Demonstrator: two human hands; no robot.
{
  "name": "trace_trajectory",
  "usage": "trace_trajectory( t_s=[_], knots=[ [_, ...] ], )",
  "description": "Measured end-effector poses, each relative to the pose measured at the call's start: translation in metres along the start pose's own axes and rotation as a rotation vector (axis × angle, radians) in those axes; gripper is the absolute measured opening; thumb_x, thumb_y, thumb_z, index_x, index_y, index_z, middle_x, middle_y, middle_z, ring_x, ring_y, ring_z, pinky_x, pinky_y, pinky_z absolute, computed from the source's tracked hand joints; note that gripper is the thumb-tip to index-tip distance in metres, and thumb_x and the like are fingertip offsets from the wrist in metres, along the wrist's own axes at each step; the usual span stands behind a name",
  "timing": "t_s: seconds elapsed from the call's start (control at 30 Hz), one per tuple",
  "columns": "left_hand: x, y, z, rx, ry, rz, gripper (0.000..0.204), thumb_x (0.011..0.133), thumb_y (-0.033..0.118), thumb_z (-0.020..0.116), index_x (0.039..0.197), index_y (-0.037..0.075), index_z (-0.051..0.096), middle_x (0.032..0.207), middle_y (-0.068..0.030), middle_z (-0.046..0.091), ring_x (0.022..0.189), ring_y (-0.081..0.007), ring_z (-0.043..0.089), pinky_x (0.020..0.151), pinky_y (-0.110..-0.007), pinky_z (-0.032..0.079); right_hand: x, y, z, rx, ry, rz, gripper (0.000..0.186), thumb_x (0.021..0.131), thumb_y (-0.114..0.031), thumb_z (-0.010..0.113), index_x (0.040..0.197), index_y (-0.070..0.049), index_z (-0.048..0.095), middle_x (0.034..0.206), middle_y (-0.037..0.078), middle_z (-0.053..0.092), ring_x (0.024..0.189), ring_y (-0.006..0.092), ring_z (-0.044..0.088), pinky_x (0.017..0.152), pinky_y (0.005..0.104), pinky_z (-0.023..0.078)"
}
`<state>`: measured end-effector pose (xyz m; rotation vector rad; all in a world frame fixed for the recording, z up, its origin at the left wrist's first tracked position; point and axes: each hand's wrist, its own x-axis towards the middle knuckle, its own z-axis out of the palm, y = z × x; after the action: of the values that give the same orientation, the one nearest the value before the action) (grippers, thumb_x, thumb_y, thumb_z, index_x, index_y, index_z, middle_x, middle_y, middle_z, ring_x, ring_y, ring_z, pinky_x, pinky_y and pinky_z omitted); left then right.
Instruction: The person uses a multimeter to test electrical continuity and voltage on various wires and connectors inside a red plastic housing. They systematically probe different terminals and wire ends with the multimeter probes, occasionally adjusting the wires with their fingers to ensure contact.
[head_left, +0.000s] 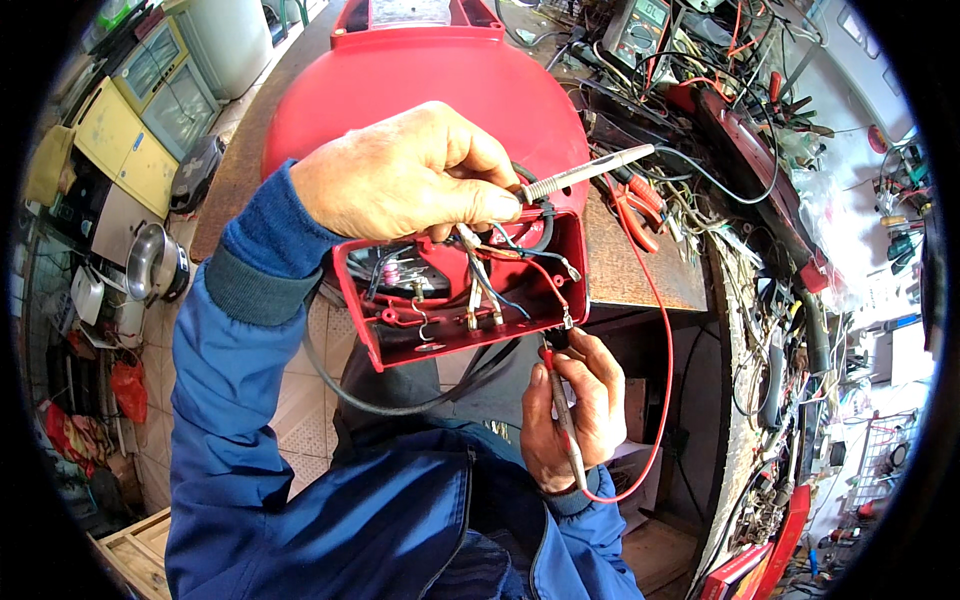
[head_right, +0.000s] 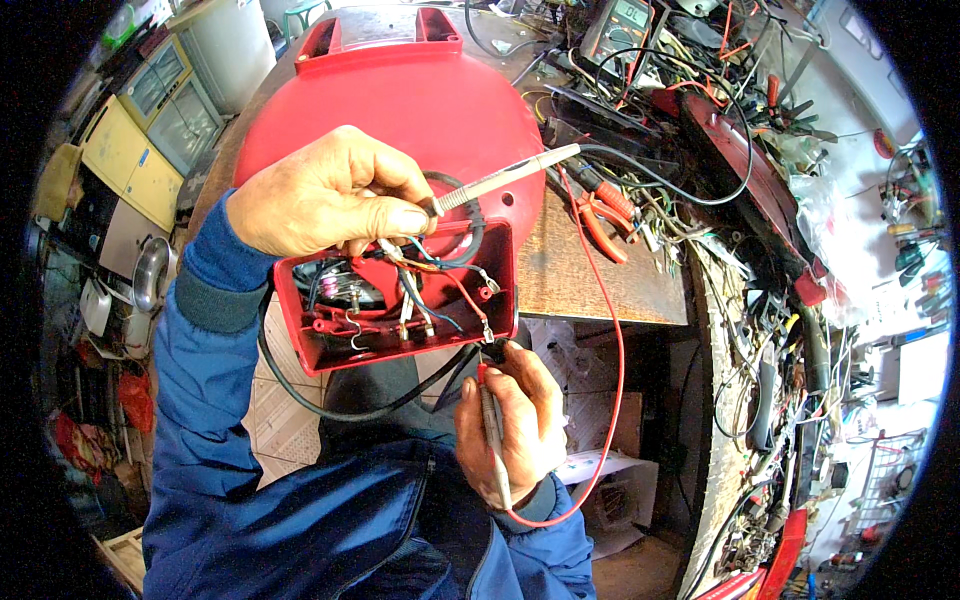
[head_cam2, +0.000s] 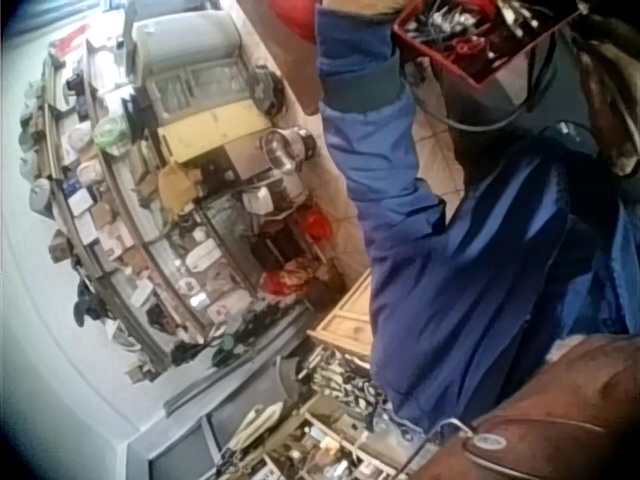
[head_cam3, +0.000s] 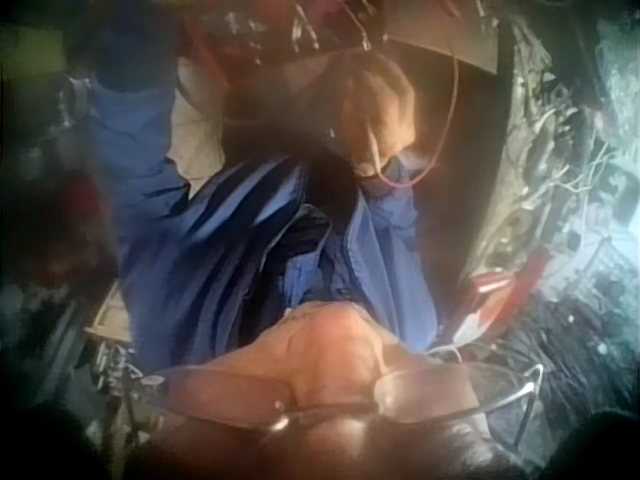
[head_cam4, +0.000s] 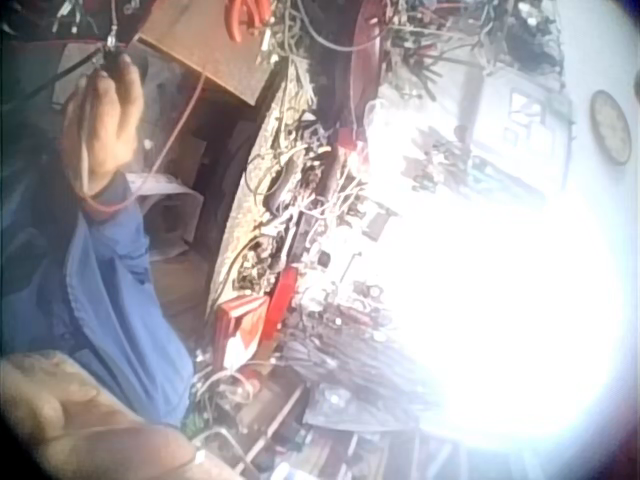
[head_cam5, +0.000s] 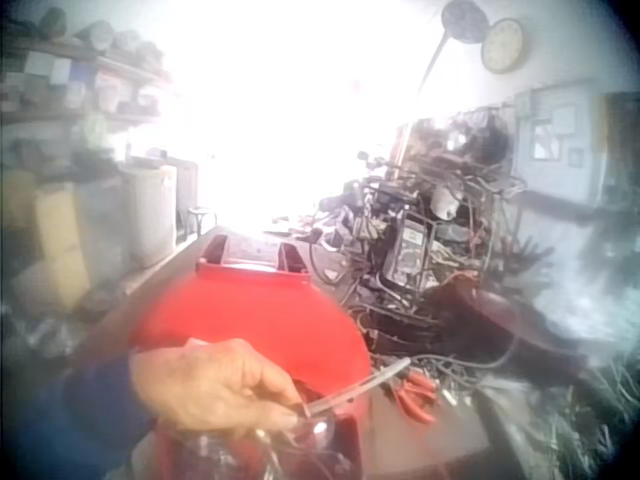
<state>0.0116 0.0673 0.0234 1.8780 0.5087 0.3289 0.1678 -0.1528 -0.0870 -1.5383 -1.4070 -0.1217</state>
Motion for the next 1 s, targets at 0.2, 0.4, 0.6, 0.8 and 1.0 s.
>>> trace_trajectory(
  t_s=[0.2,0.4,0.6,0.8,1.0],
  knots=[
    [0.001,-0.001,-0.001,-0.023,-0.011,0.0,0.029,0.096,0.027,0.068,0.102,-0.001,0.071,0.075,0.0005,0.064,0.057,-0.0035,0.054,0.052,-0.02,0.044,0.002,0.0,0.0,0.012,0.012,-0.001,0.022,0.083,0.003,0.073,0.104,0.002,0.066,0.117,0.023,0.064,0.102,0.0296,0.069,0.088,0.0359,0.058],
    [0.0,0.0,0.0,-0.016,-0.002,-0.013,0.03,0.096,0.028,0.068,0.102,-0.001,0.071,0.074,0.001,0.064,0.058,-0.0033,0.054,0.052,-0.019,0.043,0.0,0.002,0.0,0.039,0.009,0.021,0.021,0.083,0.002,0.074,0.103,0.001,0.068,0.117,0.022,0.065,0.101,0.029,0.069,0.088,0.0354,0.057],
    [0.001,-0.003,0.0,-0.025,0.001,-0.009,0.029,0.096,0.028,0.068,0.102,-0.001,0.071,0.076,0.0008,0.065,0.06,-0.003,0.055,0.053,-0.019,0.044,0.003,0.001,-0.002,0.035,0.004,-0.001,0.026,0.08,0.003,0.078,0.105,0.001,0.069,0.116,0.023,0.065,0.099,0.0296,0.071,0.087,0.0348,0.059],
    [0.0,-0.002,-0.001,-0.033,-0.004,-0.023,0.028,0.097,0.026,0.068,0.102,-0.001,0.07,0.077,0.0006,0.066,0.061,-0.0031,0.056,0.054,-0.019,0.045,0.006,0.0,-0.001,0.034,0.035,-0.021,0.028,0.076,0.003,0.081,0.102,0.002,0.071,0.112,0.023,0.068,0.095,0.0303,0.073,0.084,0.0347,0.059],
    [0.0,-0.002,-0.002,-0.014,-0.014,-0.002,0.021,0.097,0.018,0.068,0.103,-0.002,0.07,0.08,0.0018,0.067,0.065,-0.002,0.056,0.055,-0.02,0.044,0.014,-0.001,-0.006,0.009,0.057,-0.094,0.026,0.072,0.002,0.083,0.095,0.003,0.071,0.099,0.024,0.071,0.09,0.0329,0.073,0.08,0.0355,0.06]
  ],
)
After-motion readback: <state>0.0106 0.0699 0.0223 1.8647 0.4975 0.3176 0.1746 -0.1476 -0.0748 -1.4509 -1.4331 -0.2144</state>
